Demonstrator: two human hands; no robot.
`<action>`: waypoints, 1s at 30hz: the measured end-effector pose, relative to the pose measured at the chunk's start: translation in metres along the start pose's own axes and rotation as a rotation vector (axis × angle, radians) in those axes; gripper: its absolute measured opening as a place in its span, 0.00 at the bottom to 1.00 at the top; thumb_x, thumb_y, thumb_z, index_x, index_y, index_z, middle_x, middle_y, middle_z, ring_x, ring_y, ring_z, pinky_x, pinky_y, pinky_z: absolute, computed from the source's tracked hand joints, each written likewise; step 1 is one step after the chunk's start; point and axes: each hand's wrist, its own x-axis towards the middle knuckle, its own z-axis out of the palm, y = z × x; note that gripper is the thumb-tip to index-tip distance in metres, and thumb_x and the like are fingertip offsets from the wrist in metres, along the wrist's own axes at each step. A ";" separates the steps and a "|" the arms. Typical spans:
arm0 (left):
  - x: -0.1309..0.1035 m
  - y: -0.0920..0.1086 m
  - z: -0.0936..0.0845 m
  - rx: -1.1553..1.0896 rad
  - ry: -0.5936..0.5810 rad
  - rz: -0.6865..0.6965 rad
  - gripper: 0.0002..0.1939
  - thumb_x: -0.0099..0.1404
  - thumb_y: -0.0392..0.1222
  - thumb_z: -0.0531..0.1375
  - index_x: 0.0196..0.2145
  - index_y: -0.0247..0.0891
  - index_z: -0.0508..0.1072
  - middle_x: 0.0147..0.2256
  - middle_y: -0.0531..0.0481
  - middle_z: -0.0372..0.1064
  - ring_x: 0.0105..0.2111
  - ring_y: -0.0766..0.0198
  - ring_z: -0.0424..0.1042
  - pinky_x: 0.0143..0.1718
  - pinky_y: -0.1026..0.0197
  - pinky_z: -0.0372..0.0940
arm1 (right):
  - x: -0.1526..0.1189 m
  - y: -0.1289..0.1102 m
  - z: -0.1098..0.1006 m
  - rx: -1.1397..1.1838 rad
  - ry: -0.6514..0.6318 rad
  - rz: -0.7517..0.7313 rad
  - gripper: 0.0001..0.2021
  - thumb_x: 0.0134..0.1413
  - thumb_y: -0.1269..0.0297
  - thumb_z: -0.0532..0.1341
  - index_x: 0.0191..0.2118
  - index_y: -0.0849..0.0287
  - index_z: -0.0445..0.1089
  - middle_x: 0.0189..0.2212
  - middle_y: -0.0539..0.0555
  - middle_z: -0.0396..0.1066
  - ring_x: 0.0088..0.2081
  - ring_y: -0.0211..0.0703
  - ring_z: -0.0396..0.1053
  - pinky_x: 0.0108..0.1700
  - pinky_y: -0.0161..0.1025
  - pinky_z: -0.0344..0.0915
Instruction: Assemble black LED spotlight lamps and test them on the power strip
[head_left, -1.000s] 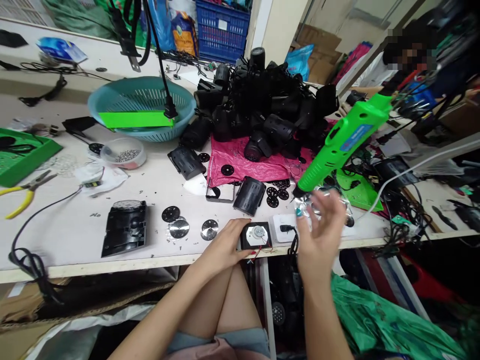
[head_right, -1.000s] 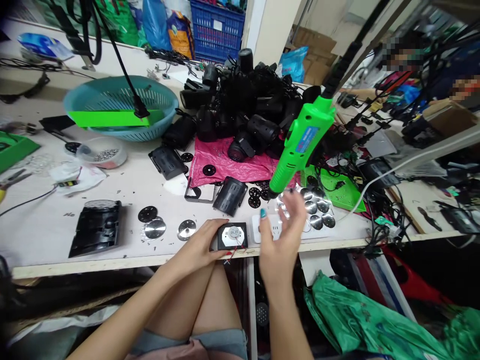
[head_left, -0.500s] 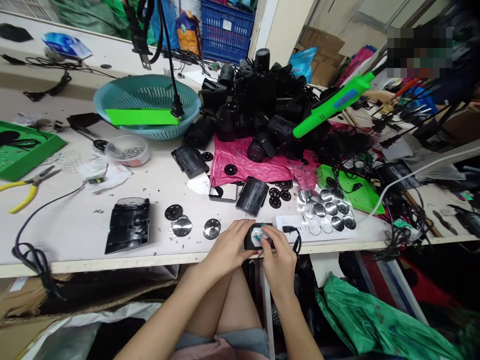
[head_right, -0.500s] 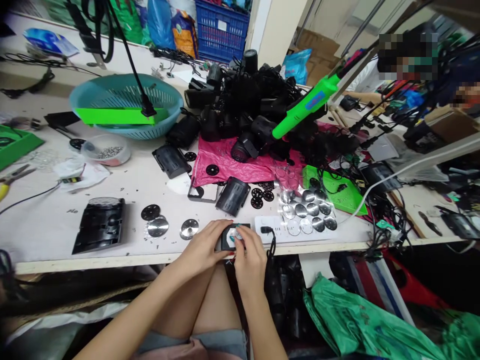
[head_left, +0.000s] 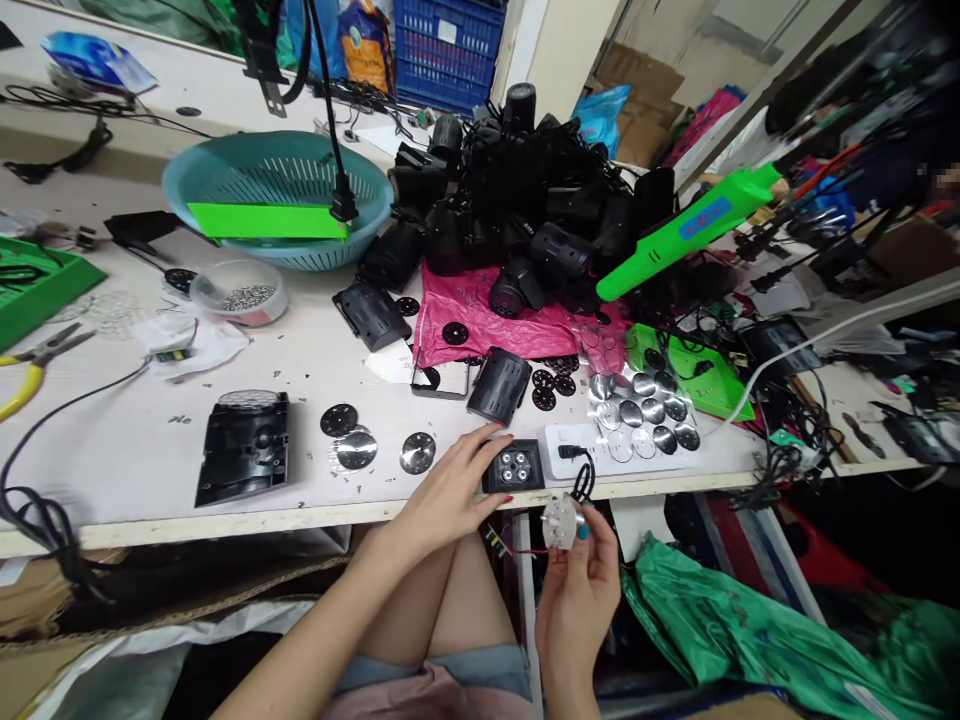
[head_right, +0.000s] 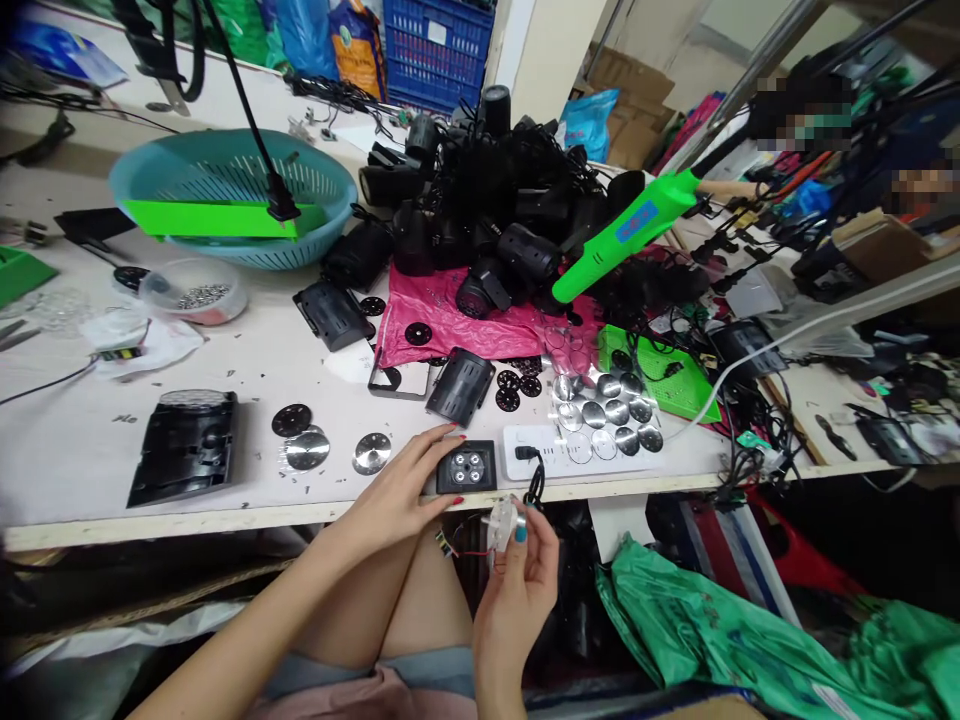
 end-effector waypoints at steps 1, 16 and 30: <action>-0.001 0.000 0.000 -0.006 0.007 0.010 0.31 0.64 0.39 0.62 0.62 0.44 0.56 0.65 0.41 0.53 0.64 0.52 0.56 0.65 0.46 0.56 | -0.003 0.003 -0.004 -0.014 -0.012 0.020 0.15 0.59 0.56 0.62 0.50 0.54 0.67 0.48 0.57 0.73 0.44 0.44 0.75 0.38 0.36 0.72; -0.002 0.001 0.001 -0.020 0.072 0.042 0.10 0.66 0.40 0.61 0.46 0.41 0.71 0.59 0.42 0.61 0.59 0.54 0.63 0.59 0.49 0.61 | -0.007 -0.001 -0.005 0.004 -0.087 0.079 0.18 0.58 0.51 0.61 0.50 0.54 0.64 0.46 0.59 0.75 0.42 0.47 0.76 0.36 0.40 0.73; -0.001 -0.001 0.002 -0.107 0.081 0.038 0.23 0.64 0.38 0.64 0.55 0.46 0.65 0.58 0.44 0.62 0.59 0.53 0.62 0.61 0.46 0.60 | 0.052 -0.030 0.024 -0.252 -0.373 -0.259 0.12 0.55 0.58 0.65 0.42 0.59 0.73 0.45 0.60 0.77 0.45 0.49 0.76 0.49 0.49 0.74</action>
